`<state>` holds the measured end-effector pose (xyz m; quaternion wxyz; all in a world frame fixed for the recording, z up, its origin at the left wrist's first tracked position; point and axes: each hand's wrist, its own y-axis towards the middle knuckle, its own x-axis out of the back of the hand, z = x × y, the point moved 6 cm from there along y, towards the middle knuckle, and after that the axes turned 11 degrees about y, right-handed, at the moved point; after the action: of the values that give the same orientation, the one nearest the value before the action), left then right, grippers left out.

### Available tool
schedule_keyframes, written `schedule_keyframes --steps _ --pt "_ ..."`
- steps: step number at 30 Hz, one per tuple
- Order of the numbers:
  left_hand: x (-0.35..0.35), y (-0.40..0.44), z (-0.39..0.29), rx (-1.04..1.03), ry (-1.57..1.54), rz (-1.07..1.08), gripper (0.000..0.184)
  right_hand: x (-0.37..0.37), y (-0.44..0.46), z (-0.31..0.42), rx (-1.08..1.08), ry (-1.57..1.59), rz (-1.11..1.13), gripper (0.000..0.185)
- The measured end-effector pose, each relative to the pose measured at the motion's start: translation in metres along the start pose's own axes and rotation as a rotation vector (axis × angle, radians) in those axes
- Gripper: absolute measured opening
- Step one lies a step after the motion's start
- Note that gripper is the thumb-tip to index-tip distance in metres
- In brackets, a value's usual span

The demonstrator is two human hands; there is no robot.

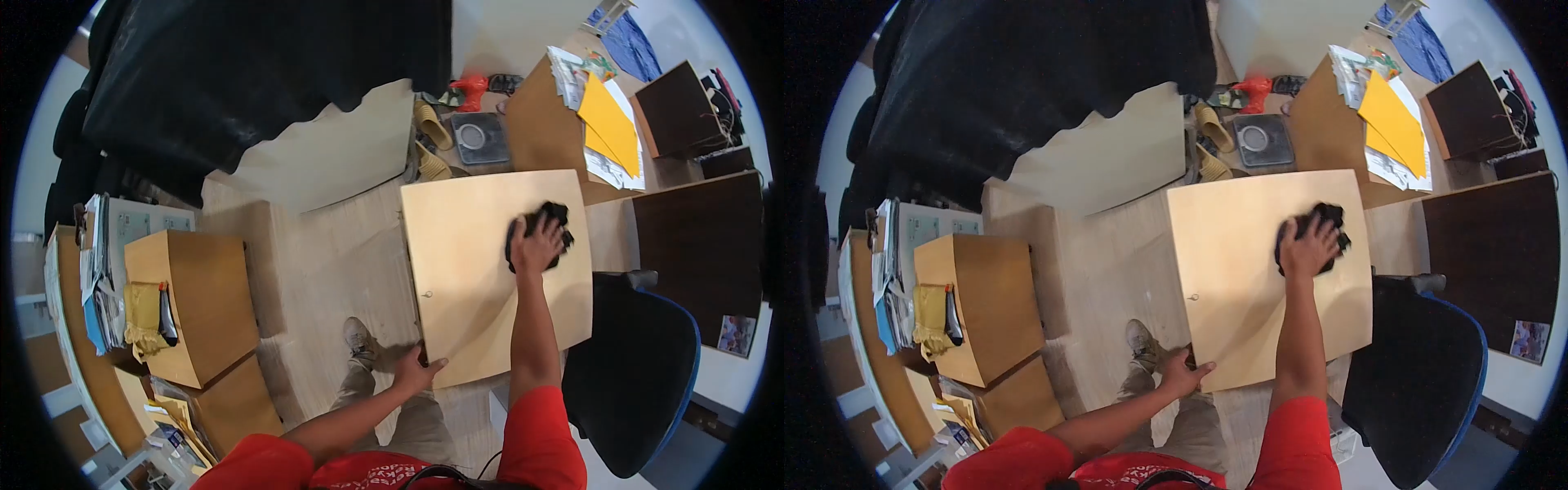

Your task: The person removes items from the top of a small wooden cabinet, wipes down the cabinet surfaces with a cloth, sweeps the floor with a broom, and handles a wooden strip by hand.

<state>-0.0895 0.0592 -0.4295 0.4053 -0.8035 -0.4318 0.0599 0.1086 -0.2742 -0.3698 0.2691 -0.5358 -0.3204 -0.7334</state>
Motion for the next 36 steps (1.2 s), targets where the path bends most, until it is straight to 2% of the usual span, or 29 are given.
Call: schedule_keyframes --steps 1,4,6,9,11,13,16,18,19,21,22,24,25,26,28,30,32,34,36 --pt "-0.001 -0.002 0.0 0.051 -0.044 0.048 0.071 0.001 -0.004 0.036 0.142 0.054 0.023 0.071" --pt "0.006 -0.007 -0.007 0.02 -0.148 0.034 0.06 0.001 -0.061 0.135 0.555 0.255 0.123 0.067" --pt "0.003 -0.004 0.001 0.135 -0.124 0.087 0.058 0.011 -0.11 0.183 0.726 0.354 0.299 0.062" --pt "0.018 -0.006 -0.01 0.087 0.013 0.044 0.066 0.019 -0.158 0.2 0.865 0.382 0.405 0.053" --pt "0.024 -0.008 -0.015 0.06 0.011 0.042 0.064 0.029 -0.175 0.191 0.911 0.445 0.46 0.054" --pt "0.022 -0.004 -0.015 0.025 0.0 0.05 0.062 0.038 -0.193 0.16 0.825 0.427 0.521 0.053" --pt "0.012 0.006 0.004 -0.013 -0.006 0.048 0.056 0.054 -0.235 0.096 0.763 0.404 0.483 0.052" --pt "0.014 0.005 0.006 -0.123 -0.111 0.018 0.05 0.06 -0.254 0.064 0.719 0.382 0.516 0.049" --pt "0.007 0.007 0.014 -0.122 -0.112 0.025 0.05 0.063 -0.25 0.066 0.714 0.377 0.518 0.049" --pt "0.005 0.006 0.026 -0.198 -0.051 -0.119 0.039 0.061 -0.239 0.074 0.759 0.363 0.551 0.05" --pt "0.009 0.002 0.019 -0.21 -0.026 -0.084 0.039 0.057 -0.233 0.083 0.782 0.407 0.494 0.051" --pt "0.022 -0.014 -0.002 -0.171 -0.166 0.019 0.032 0.059 -0.221 0.11 0.727 0.38 0.497 0.052" --pt "0.02 -0.01 0.005 -0.221 -0.255 0.032 0.04 0.059 -0.225 0.111 0.729 0.404 0.482 0.053" --pt "0.02 -0.012 0.015 -0.229 -0.233 0.059 0.04 0.058 -0.226 0.108 0.737 0.431 0.459 0.054" --pt "0.05 -0.011 0.017 -0.118 -0.185 -0.027 0.06 0.062 -0.223 0.078 0.703 0.492 0.473 0.054" --pt "0.085 -0.007 0.022 -0.115 -0.129 -0.101 0.067 0.062 -0.209 0.004 0.535 0.525 0.397 0.053" --pt "0.116 0.01 0.027 -0.113 -0.097 -0.205 0.074 0.061 -0.182 -0.091 0.247 0.296 0.08 0.053" --pt "0.143 0.03 0.031 -0.217 0.058 -0.413 0.078 0.065 -0.145 -0.166 -0.049 0.069 0.114 0.059" --pt "0.147 0.043 -0.002 -0.186 0.046 -0.458 0.082 0.067 -0.107 -0.205 -0.145 -0.052 0.149 0.064"
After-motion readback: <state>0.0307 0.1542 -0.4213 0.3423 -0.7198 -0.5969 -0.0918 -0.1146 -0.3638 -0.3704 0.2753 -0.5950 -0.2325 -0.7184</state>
